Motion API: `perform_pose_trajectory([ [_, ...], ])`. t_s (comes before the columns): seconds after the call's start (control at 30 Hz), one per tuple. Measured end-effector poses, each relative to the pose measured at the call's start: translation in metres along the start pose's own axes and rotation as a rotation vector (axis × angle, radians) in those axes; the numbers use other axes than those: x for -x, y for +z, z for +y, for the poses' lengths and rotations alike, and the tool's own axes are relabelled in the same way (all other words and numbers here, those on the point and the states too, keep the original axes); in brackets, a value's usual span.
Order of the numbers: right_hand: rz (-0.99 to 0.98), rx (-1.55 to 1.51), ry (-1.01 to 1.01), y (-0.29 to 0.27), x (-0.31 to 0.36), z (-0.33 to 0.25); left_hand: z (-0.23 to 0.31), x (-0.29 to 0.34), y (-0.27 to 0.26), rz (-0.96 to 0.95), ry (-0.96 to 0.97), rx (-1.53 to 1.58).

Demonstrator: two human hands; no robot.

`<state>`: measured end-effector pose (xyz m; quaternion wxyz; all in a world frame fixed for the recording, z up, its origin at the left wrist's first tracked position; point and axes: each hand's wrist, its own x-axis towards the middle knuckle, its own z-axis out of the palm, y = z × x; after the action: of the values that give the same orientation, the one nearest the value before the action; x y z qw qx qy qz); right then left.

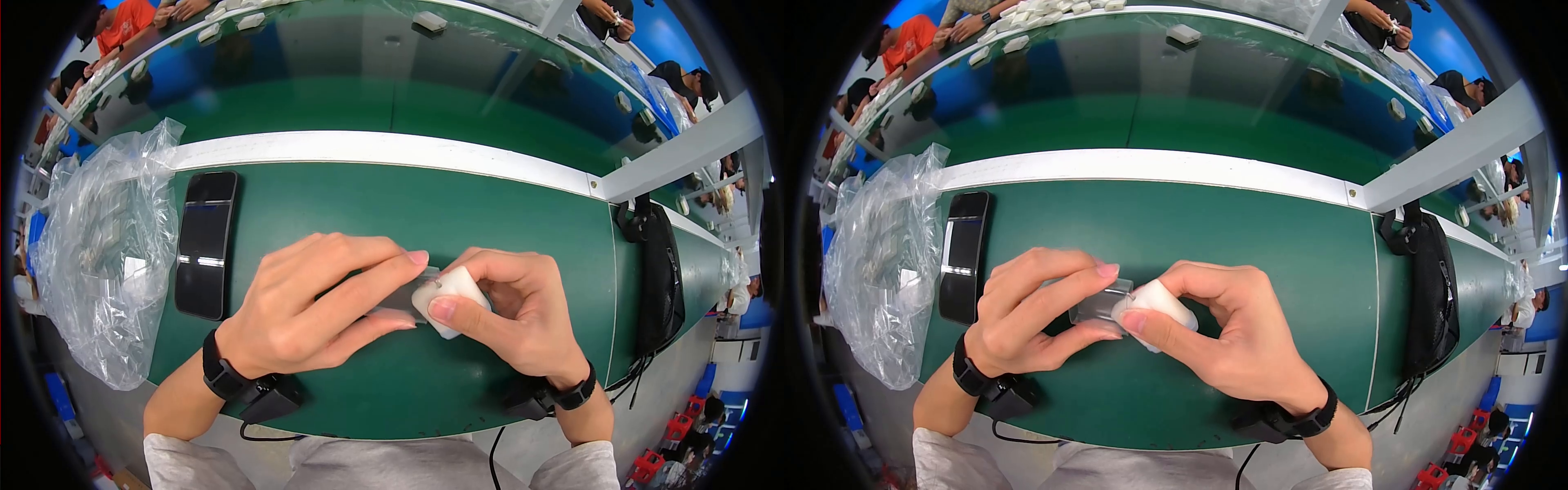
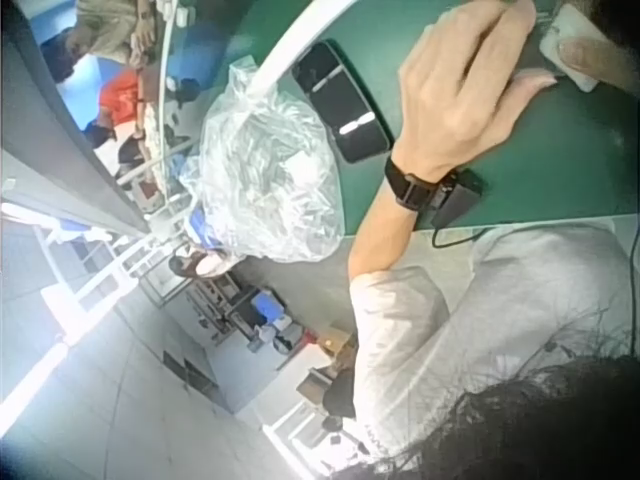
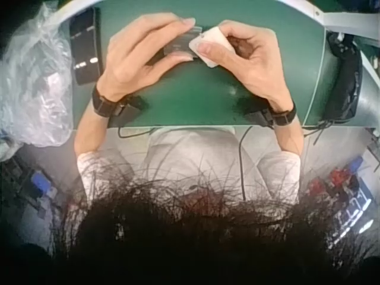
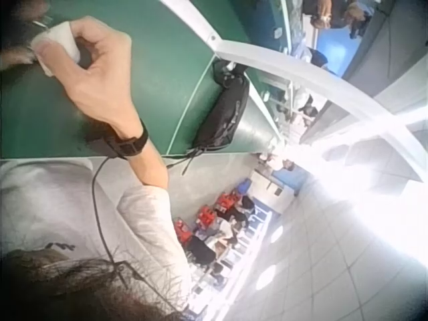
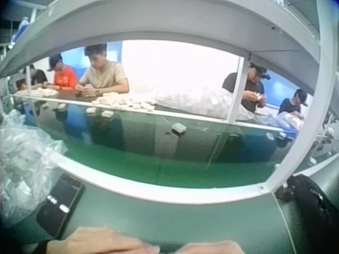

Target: Manually assemble small white components into clear plastic cases on an assembly line.

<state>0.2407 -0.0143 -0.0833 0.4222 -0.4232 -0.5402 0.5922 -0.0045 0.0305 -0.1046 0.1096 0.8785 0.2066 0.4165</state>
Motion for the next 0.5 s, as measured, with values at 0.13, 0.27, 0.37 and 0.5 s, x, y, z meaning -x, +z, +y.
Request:
perform_pose_trajectory([
  [0.13,-0.066,-0.039,0.069,-0.0021,-0.0009,-0.0036,0.0013,-0.0009,0.0001,-0.021,-0.029,0.001],
  [0.27,-0.023,-0.118,0.047,-0.0009,-0.0007,-0.005,-0.0003,-0.0013,0.0017,0.018,-0.038,0.012],
  [0.37,-0.032,-0.095,0.021,-0.0055,-0.0009,-0.0049,0.0007,-0.0017,0.0008,0.017,-0.039,0.01],
  [0.5,0.001,-0.092,0.003,-0.002,-0.001,-0.0021,-0.0009,-0.0016,0.0015,0.019,-0.034,0.01],
])
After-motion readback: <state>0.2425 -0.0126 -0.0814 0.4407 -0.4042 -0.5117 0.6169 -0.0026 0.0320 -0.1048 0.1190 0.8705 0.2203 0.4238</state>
